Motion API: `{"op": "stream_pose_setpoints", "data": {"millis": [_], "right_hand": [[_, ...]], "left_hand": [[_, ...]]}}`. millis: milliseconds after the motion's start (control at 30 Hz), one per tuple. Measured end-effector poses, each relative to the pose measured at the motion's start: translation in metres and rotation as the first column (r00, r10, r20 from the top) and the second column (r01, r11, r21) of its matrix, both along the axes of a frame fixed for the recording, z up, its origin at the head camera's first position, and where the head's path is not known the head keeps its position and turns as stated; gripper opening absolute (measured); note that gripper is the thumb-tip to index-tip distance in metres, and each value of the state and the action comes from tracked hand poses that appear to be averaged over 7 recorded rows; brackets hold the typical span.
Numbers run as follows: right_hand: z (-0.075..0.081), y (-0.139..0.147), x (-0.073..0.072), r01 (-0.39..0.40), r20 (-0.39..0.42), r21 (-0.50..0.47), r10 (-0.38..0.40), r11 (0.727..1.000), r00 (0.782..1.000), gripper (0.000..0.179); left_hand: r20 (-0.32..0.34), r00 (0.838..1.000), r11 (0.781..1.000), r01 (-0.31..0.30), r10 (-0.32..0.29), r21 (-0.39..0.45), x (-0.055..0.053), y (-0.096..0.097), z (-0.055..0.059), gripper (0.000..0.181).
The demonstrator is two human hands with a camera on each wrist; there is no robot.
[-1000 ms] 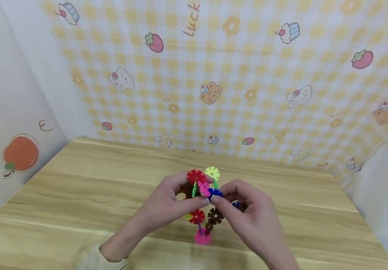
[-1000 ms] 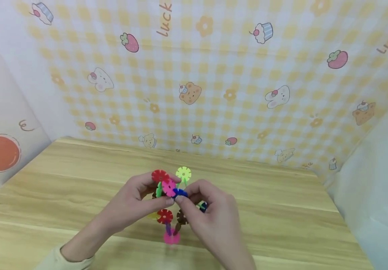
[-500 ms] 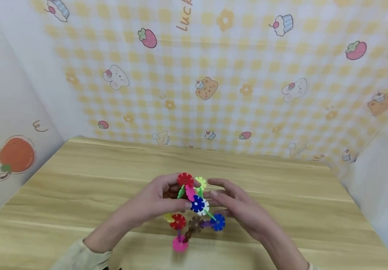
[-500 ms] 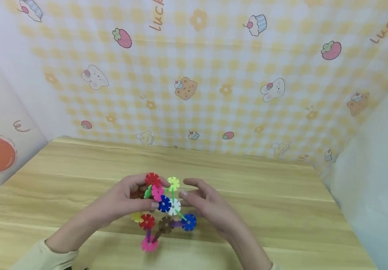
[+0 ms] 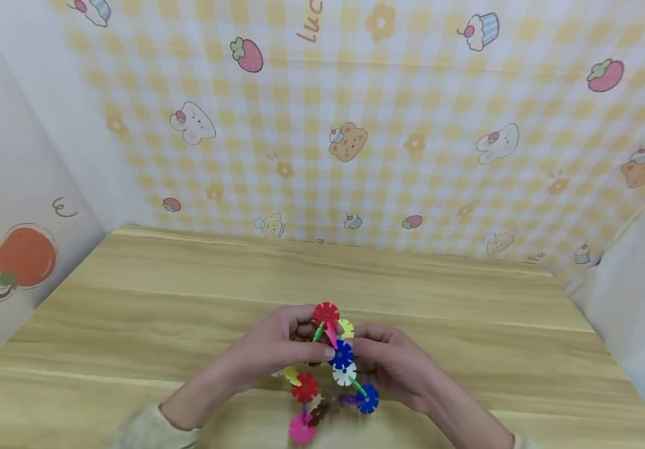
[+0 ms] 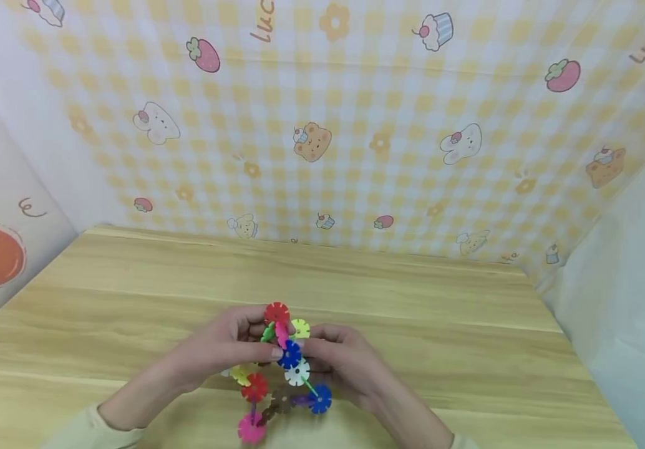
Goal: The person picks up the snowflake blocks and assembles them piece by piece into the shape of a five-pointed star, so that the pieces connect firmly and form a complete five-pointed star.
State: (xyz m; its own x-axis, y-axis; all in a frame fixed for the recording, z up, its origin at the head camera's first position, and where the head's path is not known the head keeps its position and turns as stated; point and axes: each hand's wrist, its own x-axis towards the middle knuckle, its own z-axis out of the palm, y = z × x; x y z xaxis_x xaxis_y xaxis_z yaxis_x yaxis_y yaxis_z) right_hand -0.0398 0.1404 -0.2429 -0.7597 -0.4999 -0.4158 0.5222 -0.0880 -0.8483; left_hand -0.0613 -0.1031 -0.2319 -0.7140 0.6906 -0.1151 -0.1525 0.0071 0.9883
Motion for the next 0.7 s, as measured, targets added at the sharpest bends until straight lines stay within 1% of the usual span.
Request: {"op": "stream_pose_setpoints", "data": {"millis": [133,200,300,433,533,700], "right_hand": [[-0.005,0.013,0.002,0.061,-0.003,-0.016,-0.061,0.998,0.998,0.010],[-0.004,0.019,0.002,0.076,-0.002,-0.036,-0.076,0.996,0.997,0.011],[-0.004,0.024,0.001,0.054,-0.022,-0.074,-0.056,0.996,0.998,0.013],[-0.005,0.025,0.000,0.027,-0.052,-0.102,-0.032,0.994,0.998,0.023],[-0.007,0.023,0.001,0.027,-0.077,-0.098,-0.034,0.995,0.996,0.028],[-0.010,0.019,0.003,0.068,-0.158,-0.038,-0.073,0.997,0.985,0.024]], "left_hand": [[-0.006,0.999,0.999,-0.040,0.040,-0.024,0.000,0.003,-0.007,0.025],[-0.011,0.998,0.997,-0.060,0.060,-0.040,-0.002,0.003,-0.009,0.024],[-0.032,0.997,0.996,-0.073,0.071,-0.058,-0.002,0.002,-0.010,0.024],[-0.065,0.995,0.994,-0.079,0.074,-0.079,-0.001,0.002,-0.009,0.026],[-0.088,0.993,0.991,-0.088,0.079,-0.099,0.001,0.003,-0.009,0.024],[-0.093,0.991,0.989,-0.105,0.096,-0.104,0.004,0.003,-0.013,0.021]]}}
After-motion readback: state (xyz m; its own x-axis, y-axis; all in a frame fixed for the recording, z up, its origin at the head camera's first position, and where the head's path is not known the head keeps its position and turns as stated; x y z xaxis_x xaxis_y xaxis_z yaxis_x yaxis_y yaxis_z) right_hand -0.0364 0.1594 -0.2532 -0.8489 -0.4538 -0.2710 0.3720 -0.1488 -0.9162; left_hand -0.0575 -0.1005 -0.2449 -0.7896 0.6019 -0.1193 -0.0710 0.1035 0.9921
